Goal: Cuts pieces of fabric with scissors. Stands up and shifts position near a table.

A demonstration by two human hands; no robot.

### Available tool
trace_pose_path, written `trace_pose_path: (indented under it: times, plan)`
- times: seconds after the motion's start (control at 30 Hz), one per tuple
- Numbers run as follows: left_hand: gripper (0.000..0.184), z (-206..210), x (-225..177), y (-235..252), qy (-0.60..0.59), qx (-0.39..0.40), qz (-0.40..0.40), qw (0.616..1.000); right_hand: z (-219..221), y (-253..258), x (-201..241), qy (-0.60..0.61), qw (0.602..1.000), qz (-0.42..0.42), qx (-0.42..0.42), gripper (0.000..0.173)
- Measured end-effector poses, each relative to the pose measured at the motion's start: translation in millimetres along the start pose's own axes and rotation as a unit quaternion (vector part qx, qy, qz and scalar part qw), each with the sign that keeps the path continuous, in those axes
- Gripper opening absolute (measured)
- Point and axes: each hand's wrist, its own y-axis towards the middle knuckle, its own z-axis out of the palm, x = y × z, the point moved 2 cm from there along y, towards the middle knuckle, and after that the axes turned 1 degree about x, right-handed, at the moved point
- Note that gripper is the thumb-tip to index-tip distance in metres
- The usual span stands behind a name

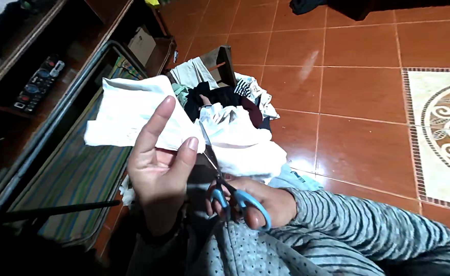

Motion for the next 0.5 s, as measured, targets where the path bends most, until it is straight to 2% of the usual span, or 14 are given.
trace_pose_path:
  times: [0.1, 0.23, 0.5]
  plan:
    - [0.054, -12, 19, -4, -0.043, -0.002, -0.049, 0.998, -13, -1, -8, 0.033, 0.999, 0.016, -0.023, 0.067]
    - [0.055, -15, 32, -14, -0.05, -0.018, -0.076, 0.996, -22, 0, -16, 0.086, 0.996, 0.023, 0.01, 0.058]
    - [0.064, -17, 38, -19, 0.004, -0.039, -0.048, 0.998, -21, -2, -28, 0.061, 0.995, 0.081, 0.025, 0.061]
